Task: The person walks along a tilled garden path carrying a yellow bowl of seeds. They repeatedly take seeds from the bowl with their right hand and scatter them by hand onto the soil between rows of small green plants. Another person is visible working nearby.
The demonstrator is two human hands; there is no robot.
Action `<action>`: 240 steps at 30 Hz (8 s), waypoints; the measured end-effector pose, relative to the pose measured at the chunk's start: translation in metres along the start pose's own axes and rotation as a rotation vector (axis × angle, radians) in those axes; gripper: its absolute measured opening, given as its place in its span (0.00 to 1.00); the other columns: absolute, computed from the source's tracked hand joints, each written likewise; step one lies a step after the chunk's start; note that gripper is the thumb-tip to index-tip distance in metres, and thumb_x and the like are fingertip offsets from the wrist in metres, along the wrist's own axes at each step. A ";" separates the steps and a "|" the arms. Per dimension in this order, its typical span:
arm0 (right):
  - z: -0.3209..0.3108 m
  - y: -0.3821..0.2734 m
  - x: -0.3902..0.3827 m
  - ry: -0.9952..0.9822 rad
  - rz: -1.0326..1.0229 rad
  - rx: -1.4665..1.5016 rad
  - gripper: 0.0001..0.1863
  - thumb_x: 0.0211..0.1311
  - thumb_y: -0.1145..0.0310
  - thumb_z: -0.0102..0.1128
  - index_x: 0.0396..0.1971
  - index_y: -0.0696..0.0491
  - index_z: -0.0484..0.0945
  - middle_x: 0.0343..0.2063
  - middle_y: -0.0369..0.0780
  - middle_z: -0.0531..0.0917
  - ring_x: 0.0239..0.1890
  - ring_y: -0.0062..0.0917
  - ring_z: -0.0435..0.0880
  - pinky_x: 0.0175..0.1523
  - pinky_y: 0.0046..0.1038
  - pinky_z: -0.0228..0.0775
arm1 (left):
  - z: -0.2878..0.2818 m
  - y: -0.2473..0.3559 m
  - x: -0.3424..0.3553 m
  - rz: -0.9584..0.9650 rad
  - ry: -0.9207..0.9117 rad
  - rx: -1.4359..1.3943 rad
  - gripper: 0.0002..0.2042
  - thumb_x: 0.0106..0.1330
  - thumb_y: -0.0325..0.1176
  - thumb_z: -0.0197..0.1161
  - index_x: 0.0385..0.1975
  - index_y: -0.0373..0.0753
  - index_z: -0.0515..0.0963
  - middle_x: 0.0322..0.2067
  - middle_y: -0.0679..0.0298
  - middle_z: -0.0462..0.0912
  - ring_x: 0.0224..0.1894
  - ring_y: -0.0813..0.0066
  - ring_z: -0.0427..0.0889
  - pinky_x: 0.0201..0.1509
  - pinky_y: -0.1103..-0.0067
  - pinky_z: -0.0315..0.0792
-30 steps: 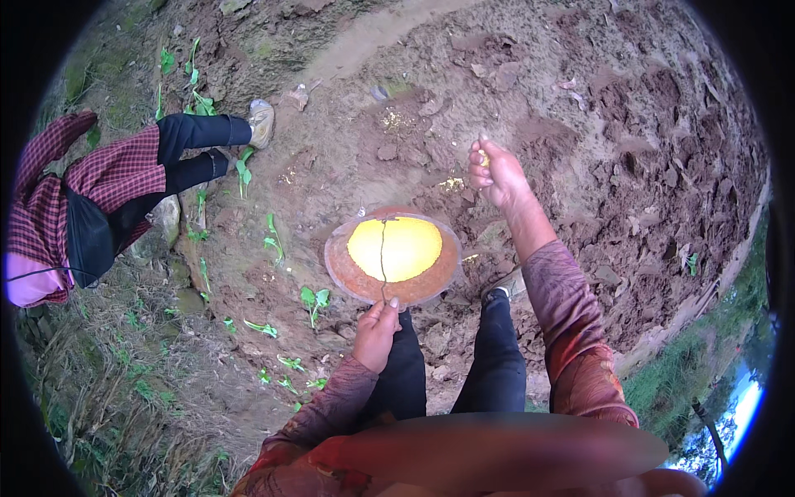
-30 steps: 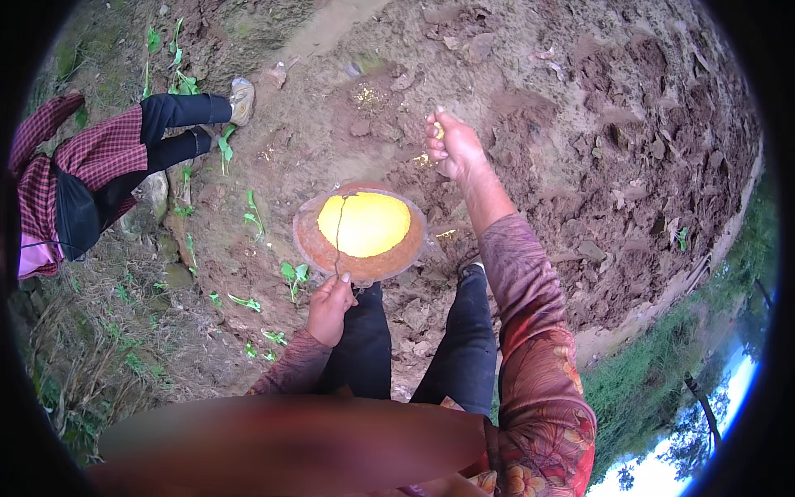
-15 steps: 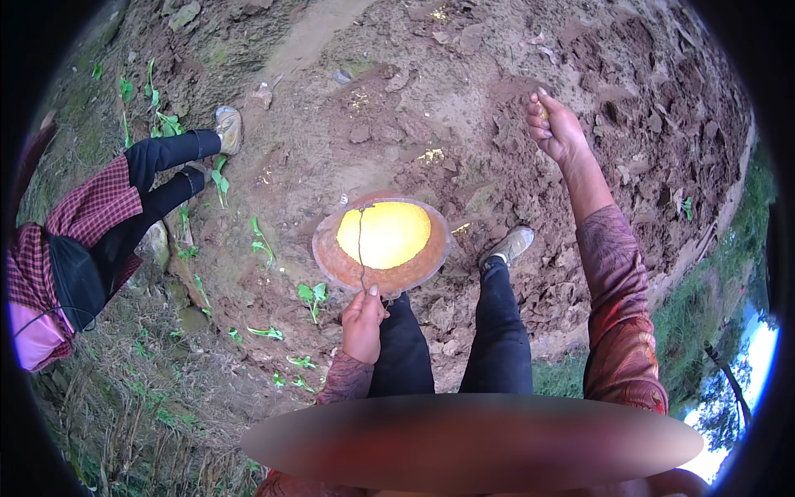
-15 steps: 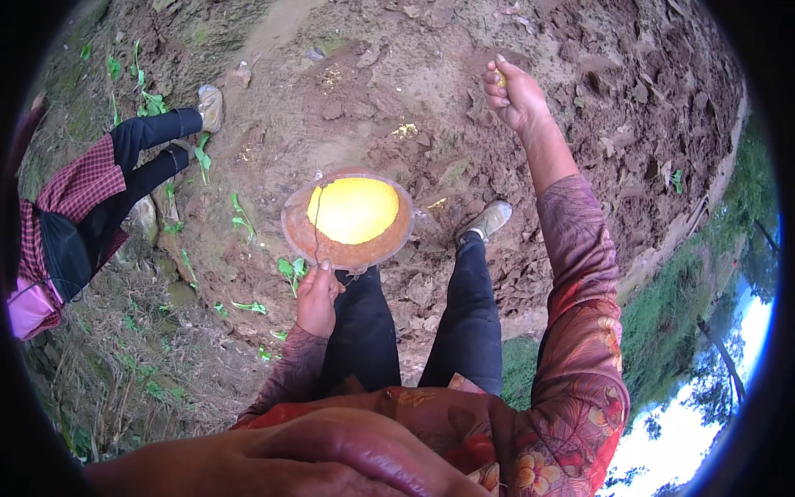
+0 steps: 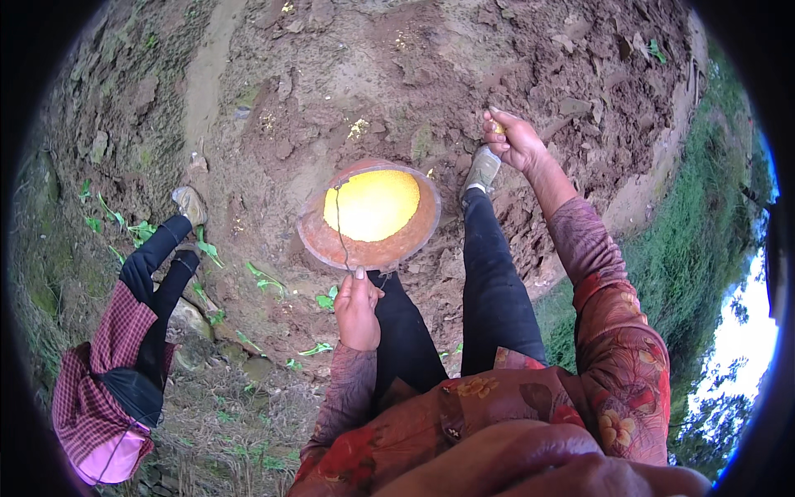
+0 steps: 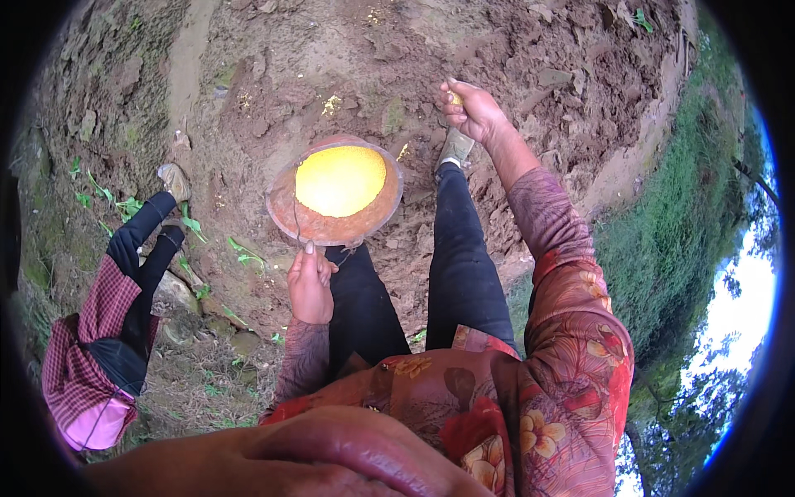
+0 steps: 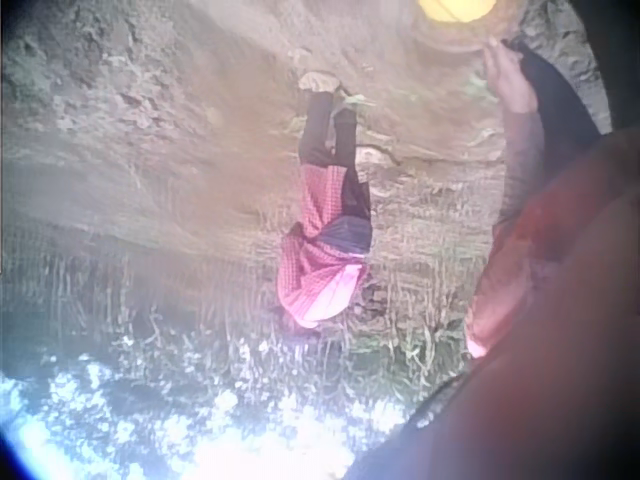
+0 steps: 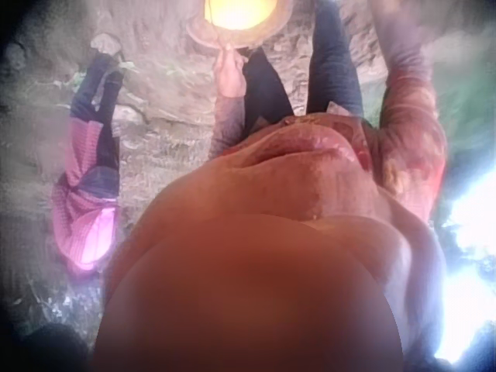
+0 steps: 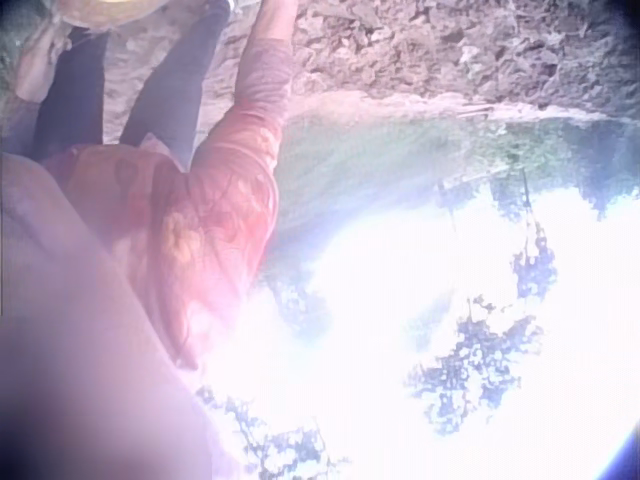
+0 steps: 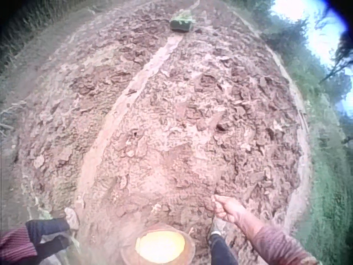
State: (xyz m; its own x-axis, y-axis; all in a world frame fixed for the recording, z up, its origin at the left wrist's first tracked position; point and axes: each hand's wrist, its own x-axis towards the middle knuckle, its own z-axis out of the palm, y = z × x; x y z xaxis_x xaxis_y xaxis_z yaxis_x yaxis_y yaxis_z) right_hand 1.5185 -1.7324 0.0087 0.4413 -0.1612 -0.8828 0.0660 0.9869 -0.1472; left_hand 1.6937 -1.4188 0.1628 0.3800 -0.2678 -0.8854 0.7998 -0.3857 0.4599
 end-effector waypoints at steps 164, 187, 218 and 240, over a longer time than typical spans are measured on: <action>-0.313 -0.532 -0.035 0.106 -0.041 -0.561 0.19 0.63 0.55 0.50 0.28 0.57 0.77 0.23 0.34 0.76 0.23 0.19 0.72 0.29 0.23 0.67 | 0.906 0.033 0.060 -0.201 -0.535 0.620 0.14 0.68 0.41 0.51 0.24 0.40 0.70 0.18 0.75 0.63 0.22 0.88 0.61 0.31 0.86 0.61; -0.224 -0.716 -0.050 0.079 -0.243 0.069 0.11 0.68 0.62 0.44 0.31 0.53 0.68 0.17 0.30 0.64 0.12 0.10 0.55 0.13 0.12 0.44 | 0.753 0.148 0.134 0.000 -0.142 0.458 0.14 0.68 0.42 0.51 0.23 0.41 0.69 0.16 0.76 0.61 0.19 0.88 0.57 0.28 0.85 0.59; -0.426 -0.775 -0.118 0.839 -0.632 0.083 0.15 0.69 0.68 0.38 0.53 0.46 0.64 0.18 0.30 0.65 0.14 0.12 0.56 0.15 0.14 0.48 | 0.729 0.141 0.143 0.045 -0.033 0.413 0.18 0.69 0.39 0.50 0.15 0.45 0.61 0.12 0.74 0.57 0.15 0.86 0.54 0.28 0.83 0.61; -0.131 -0.584 0.055 0.098 -0.004 -0.129 0.09 0.68 0.65 0.44 0.39 0.54 0.71 0.19 0.32 0.68 0.16 0.13 0.61 0.18 0.15 0.52 | 0.716 0.149 0.130 -0.095 -0.183 0.431 0.12 0.67 0.40 0.53 0.29 0.38 0.74 0.20 0.78 0.64 0.22 0.89 0.59 0.27 0.88 0.55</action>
State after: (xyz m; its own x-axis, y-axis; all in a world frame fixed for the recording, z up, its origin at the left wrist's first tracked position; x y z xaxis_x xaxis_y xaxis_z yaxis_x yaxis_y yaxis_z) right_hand 1.3867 -2.3187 -0.0125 0.3517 -0.1708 -0.9204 -0.0505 0.9783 -0.2008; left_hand 1.5295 -2.1428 0.1640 0.1952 -0.3499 -0.9162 0.5471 -0.7365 0.3978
